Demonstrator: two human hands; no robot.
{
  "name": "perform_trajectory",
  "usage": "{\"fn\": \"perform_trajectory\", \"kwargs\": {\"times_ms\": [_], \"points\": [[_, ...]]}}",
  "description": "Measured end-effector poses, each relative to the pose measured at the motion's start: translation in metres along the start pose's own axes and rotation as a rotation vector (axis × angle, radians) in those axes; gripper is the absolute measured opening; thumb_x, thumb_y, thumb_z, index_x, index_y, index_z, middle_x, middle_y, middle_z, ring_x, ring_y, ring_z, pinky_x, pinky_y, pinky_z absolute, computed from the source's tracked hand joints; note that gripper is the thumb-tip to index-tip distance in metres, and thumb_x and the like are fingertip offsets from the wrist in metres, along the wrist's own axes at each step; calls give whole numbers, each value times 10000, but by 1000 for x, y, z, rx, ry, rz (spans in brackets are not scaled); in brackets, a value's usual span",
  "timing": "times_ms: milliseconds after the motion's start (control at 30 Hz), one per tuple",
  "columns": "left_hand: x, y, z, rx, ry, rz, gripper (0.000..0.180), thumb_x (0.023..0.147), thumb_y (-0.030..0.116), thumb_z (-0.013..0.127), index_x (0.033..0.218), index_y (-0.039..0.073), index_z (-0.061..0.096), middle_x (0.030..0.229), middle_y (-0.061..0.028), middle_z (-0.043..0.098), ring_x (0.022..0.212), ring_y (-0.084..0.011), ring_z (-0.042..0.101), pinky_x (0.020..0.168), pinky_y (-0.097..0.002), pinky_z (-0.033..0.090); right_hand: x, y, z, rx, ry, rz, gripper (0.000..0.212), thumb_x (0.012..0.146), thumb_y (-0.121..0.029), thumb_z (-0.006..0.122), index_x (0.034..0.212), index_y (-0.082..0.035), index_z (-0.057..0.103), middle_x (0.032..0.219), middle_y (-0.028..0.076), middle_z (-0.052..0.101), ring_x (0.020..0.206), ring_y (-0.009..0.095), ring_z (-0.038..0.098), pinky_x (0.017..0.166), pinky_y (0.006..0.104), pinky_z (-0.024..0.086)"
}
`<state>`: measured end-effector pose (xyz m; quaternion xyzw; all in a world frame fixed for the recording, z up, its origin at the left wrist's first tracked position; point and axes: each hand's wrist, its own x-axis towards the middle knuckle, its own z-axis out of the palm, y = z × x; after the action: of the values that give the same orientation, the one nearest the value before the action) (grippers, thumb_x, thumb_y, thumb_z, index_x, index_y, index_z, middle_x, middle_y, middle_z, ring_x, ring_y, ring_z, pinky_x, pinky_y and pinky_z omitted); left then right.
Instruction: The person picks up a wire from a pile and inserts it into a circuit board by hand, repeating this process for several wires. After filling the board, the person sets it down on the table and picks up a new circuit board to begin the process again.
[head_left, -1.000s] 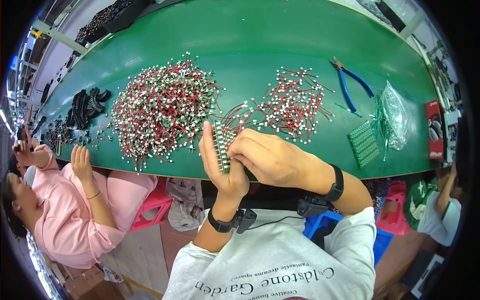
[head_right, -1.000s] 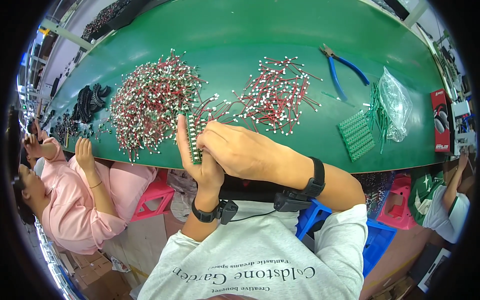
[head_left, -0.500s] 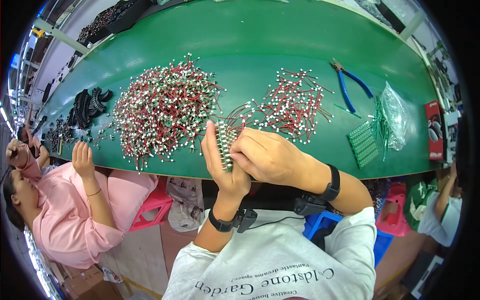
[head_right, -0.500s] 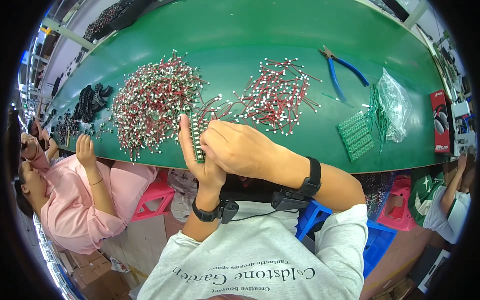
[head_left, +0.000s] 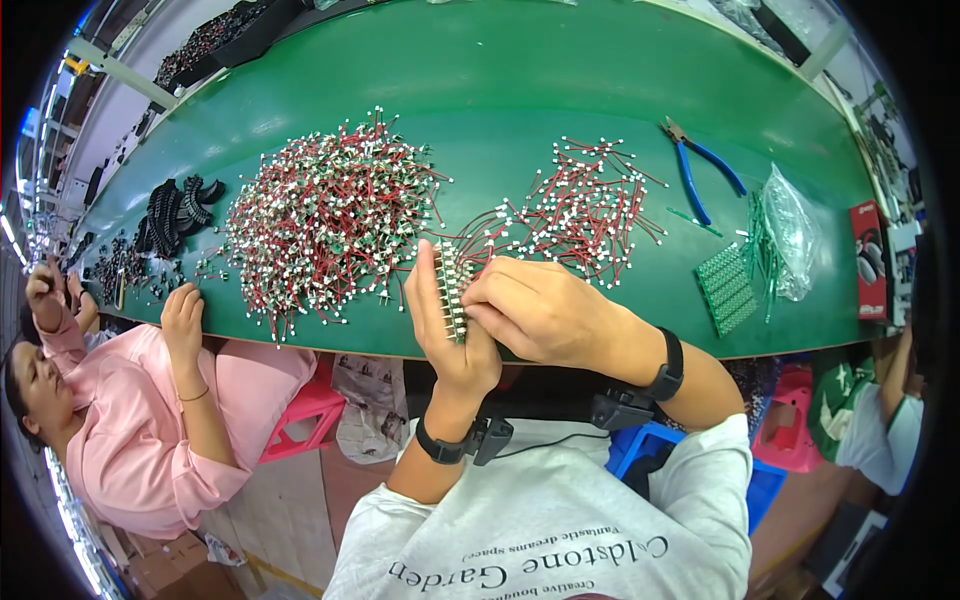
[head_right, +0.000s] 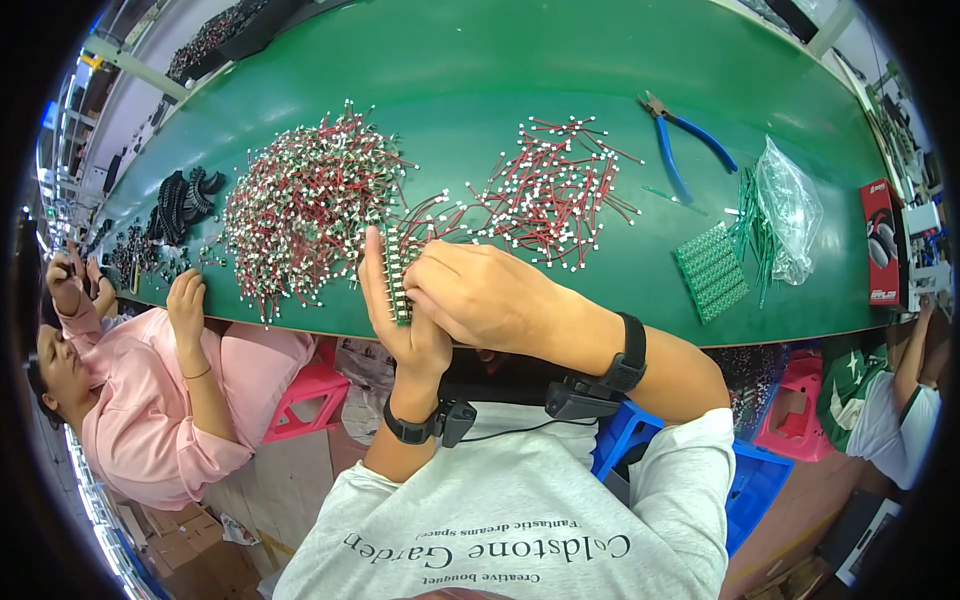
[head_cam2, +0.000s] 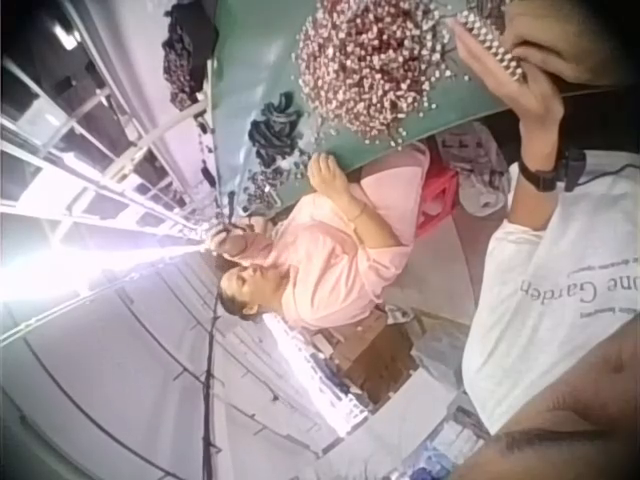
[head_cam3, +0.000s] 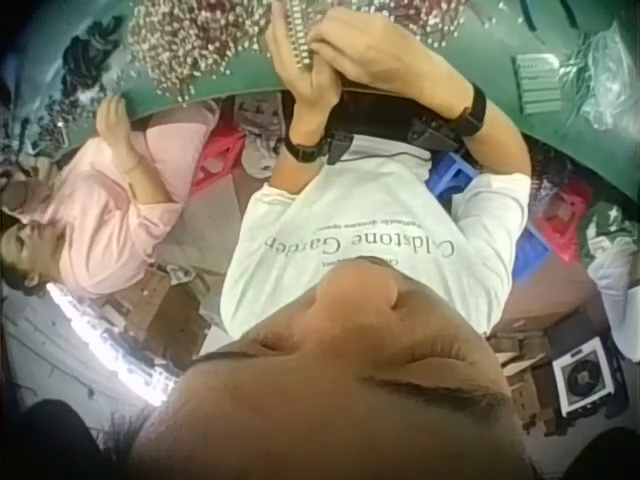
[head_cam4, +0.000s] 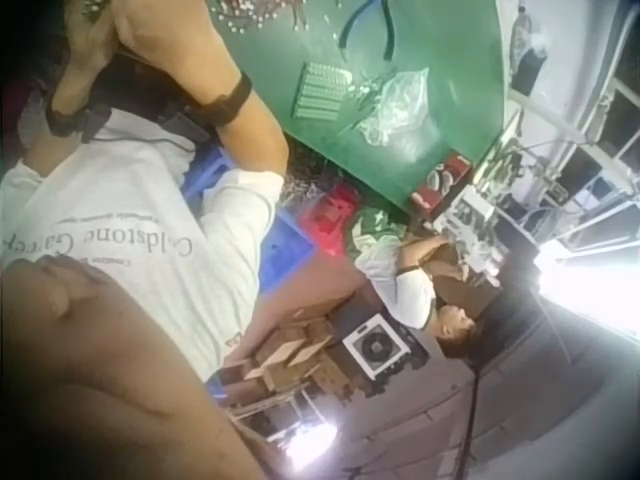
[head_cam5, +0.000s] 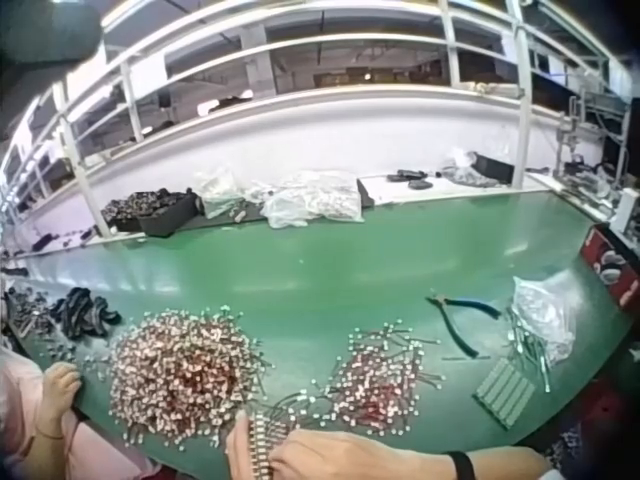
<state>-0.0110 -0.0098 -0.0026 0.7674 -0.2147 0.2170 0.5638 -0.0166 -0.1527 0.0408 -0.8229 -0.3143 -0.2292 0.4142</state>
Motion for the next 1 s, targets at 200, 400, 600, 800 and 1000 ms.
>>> {"fn": "perform_trajectory", "kwargs": {"times_ms": [200, 400, 600, 800, 1000], "points": [[2, 1, 1, 56, -43, 45, 625, 837, 36, 532, 1410, -144, 357, 1306, -279, 487, 1150, -393, 509, 994, -437, 408, 1, 2, -4, 3, 41, 48, 138, 757, -8, 733, 849, -15, 630, 750, 95, 617, 626, 264, 622, 524, 350, 507], [2, -2, 2, 86, -77, 74, 634, 810, 4, 522, 1405, -147, 360, 1319, -289, 484, 1166, -404, 501, 1010, -440, 396, 0, 0, 0, -54, 82, 78, 126, 740, -22, 751, 799, -34, 641, 730, 78, 621, 597, 244, 617, 489, 333, 489], [0, -7, 2, -118, 28, -70, 650, 800, -22, 472, 1436, -98, 366, 1302, -228, 495, 1176, -318, 513, 1010, -402, 402, 10, -15, -21, -187, 195, 18, 131, 735, -9, 742, 845, -33, 676, 745, 76, 638, 593, 253, 608, 528, 351, 492], [2, -1, -4, -731, 239, -423, 796, 715, -93, 411, 1500, -52, 286, 1297, -123, 530, 1013, -164, 596, 875, -253, 476, -120, -82, -22, 266, -535, 398, 74, 804, -135, 643, 807, -64, 664, 716, 118, 603, 681, 308, 630, 597, 425, 511], [2, 1, -7, -753, 190, -439, 792, 716, -93, 416, 1498, -39, 300, 1272, -126, 548, 976, -152, 594, 848, -256, 486, -258, -142, 33, 187, -575, 790, 235, 769, -117, 641, 1004, -102, 632, 917, 108, 654, 926, 318, 637, 779, 418, 531]]}}
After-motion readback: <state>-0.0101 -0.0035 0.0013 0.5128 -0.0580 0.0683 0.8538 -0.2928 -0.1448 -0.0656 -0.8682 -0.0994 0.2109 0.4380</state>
